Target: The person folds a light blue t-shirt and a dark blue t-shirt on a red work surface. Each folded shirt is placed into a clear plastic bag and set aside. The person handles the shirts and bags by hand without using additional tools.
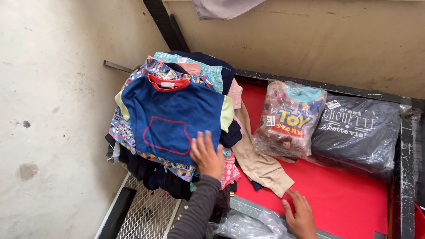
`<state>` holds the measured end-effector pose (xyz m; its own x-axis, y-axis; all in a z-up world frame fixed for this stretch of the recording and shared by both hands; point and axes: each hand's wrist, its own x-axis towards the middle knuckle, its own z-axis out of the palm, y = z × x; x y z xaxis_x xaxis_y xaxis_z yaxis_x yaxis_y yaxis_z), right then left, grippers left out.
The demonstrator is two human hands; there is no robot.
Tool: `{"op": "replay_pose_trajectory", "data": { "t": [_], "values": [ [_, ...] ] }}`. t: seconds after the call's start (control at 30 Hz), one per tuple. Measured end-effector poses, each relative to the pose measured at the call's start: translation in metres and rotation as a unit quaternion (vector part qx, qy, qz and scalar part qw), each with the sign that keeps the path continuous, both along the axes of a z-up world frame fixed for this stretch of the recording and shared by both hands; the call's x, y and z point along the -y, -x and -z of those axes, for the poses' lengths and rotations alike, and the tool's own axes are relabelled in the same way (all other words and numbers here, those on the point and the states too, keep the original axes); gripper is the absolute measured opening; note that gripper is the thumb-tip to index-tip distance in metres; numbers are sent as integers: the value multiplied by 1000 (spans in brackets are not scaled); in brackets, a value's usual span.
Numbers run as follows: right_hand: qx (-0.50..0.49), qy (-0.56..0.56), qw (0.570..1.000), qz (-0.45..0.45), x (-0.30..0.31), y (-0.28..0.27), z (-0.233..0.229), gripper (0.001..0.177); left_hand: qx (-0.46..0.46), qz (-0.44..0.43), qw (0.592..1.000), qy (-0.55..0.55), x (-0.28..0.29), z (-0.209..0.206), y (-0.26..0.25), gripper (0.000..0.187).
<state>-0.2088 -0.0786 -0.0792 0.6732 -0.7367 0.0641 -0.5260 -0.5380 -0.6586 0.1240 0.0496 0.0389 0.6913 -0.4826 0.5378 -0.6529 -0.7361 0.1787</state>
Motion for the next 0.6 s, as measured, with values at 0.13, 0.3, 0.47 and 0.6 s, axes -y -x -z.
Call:
{"op": "replay_pose_trajectory", "data": {
  "t": [0.13, 0.3, 0.47, 0.6],
  "values": [
    [0, -88, 996, -18, -4, -3, -28, 36, -99, -65, 993, 7, 0, -19, -28, 28],
    [20, -161, 987, 10, -3, -24, -80, 29, -118, -37, 989, 83, 6, -50, -19, 10],
    [226, -357, 905, 53, -1, -31, -82, 47, -337, 205, 904, 168, 7, -107, 65, 16],
    [297, -669, 668, 135, 9, -55, -129, 94, -438, 354, 803, 195, 5, -94, 141, 20]
  ]
}}
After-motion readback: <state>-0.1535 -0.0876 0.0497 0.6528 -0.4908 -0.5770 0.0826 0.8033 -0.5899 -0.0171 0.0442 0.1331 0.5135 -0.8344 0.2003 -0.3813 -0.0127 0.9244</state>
